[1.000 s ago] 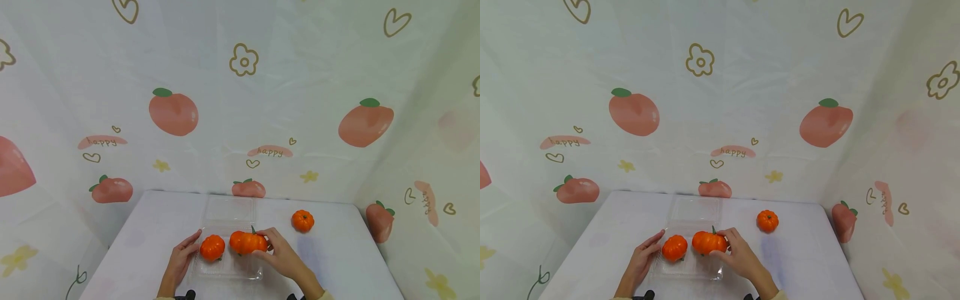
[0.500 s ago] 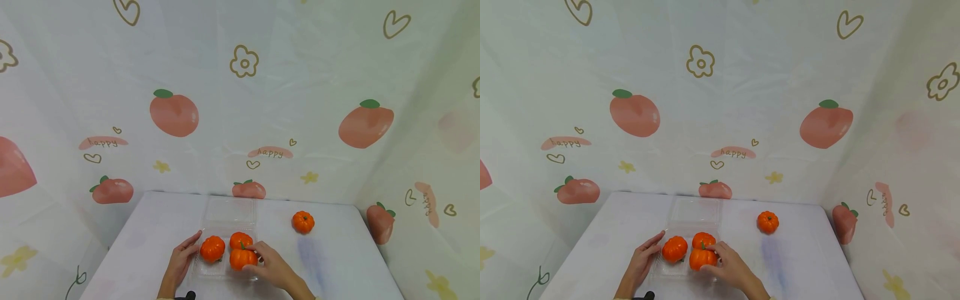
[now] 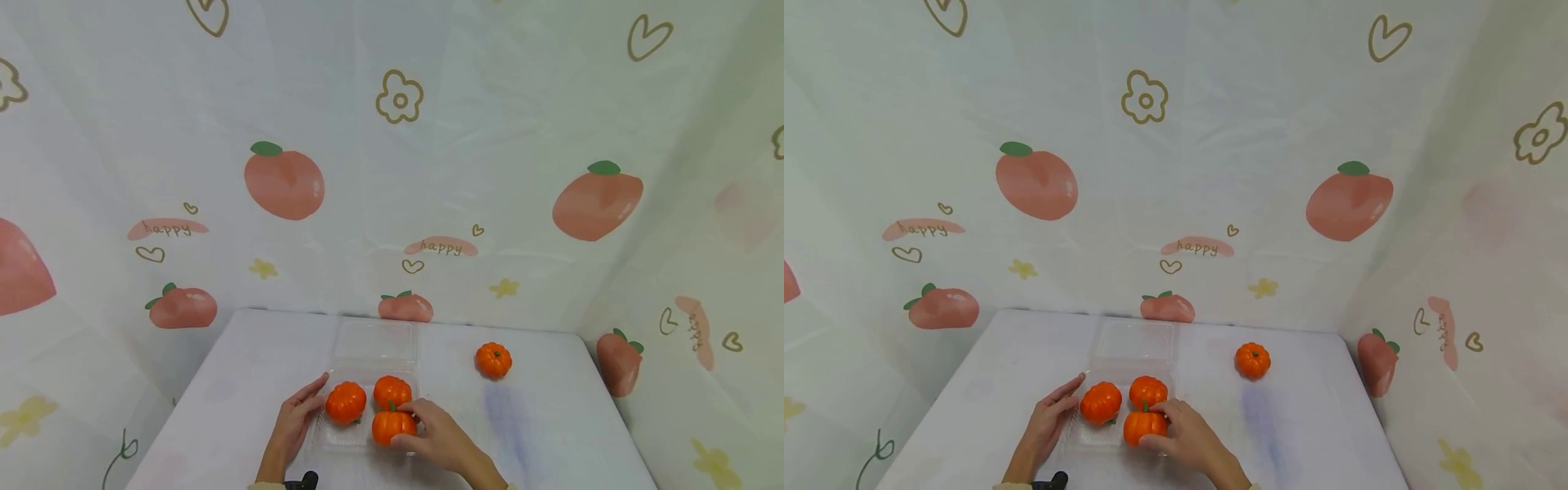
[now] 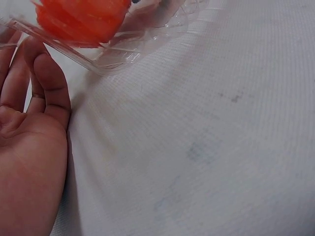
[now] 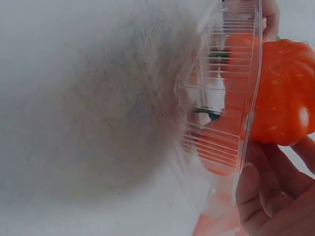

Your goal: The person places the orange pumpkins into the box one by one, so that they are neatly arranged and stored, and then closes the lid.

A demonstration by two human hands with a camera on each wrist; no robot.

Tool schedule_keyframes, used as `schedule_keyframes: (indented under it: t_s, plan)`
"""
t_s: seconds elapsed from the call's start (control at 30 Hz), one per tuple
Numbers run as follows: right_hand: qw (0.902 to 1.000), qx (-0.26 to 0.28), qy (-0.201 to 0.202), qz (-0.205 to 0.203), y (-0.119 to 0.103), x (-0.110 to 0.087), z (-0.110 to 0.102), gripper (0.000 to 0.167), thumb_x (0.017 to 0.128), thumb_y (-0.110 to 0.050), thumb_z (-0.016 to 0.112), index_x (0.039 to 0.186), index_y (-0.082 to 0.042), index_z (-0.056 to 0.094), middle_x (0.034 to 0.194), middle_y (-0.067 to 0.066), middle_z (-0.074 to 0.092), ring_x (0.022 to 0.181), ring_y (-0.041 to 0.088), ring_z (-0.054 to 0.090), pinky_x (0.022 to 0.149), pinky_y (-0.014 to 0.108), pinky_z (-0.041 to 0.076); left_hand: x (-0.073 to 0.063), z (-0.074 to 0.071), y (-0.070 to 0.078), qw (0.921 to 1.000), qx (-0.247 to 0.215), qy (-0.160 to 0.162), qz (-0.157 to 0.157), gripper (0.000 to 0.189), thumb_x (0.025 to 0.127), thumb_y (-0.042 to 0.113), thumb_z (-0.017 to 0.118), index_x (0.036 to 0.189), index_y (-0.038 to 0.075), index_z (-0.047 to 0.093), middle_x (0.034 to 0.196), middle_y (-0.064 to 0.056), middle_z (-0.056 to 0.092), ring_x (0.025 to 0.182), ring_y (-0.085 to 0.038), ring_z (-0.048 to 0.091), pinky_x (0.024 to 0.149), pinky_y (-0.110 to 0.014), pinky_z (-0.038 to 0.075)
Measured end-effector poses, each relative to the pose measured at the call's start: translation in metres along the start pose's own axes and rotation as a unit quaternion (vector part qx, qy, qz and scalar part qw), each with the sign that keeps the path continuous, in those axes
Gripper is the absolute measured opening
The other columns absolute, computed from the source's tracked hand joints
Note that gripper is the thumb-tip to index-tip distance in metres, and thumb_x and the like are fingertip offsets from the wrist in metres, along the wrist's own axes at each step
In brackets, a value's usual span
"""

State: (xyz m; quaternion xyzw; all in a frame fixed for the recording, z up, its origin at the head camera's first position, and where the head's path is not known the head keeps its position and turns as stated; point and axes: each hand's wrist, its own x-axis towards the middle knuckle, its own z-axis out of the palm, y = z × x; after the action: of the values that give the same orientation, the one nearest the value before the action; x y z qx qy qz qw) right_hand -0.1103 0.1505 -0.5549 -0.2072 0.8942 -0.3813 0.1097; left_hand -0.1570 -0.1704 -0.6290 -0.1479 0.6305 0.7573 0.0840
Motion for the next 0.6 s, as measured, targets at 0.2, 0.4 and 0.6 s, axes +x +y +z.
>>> schedule_keyframes:
  t_s: [0.2, 0.4, 0.6]
  plan:
    - [0.9987, -0.047, 0.010, -0.018, -0.0001, -0.0010, 0.0011, 0.060, 0.084, -0.065, 0.071, 0.123, -0.019, 0.066, 0.112, -0.010, 0.065, 0.097, 0.005, 0.055, 0.086, 0.024, 0.055, -0.0014, 0.0008, -0.0001, 1.0000, 0.007, 0.001, -0.002, 0.050, 0.094, 0.015, 0.070, 0.142, 0.008, 0.059, 0.143, 0.006, 0.064, 0.144, -0.015, 0.050, 0.111, -0.028, 0.041]
    - [0.9950, -0.087, 0.028, -0.041, 0.0004, -0.0025, 0.0016, 0.060, 0.085, -0.064, 0.070, 0.127, -0.022, 0.064, 0.119, -0.008, 0.062, 0.106, 0.009, 0.054, 0.094, 0.031, 0.057, -0.0003, 0.0011, 0.0003, 1.0000, 0.008, 0.000, 0.000, 0.051, 0.094, 0.016, 0.070, 0.143, 0.008, 0.058, 0.145, 0.004, 0.062, 0.147, -0.020, 0.046, 0.111, -0.029, 0.040]
    - [0.9956, -0.079, 0.009, -0.050, 0.0008, -0.0019, -0.0007, 0.048, 0.089, -0.056, 0.072, 0.130, -0.033, 0.064, 0.118, -0.009, 0.059, 0.103, 0.005, 0.052, 0.087, 0.026, 0.056, 0.0014, 0.0008, 0.0004, 1.0000, 0.005, 0.002, -0.003, 0.051, 0.094, 0.015, 0.071, 0.143, 0.009, 0.059, 0.144, 0.005, 0.063, 0.133, -0.001, 0.057, 0.110, -0.027, 0.042]
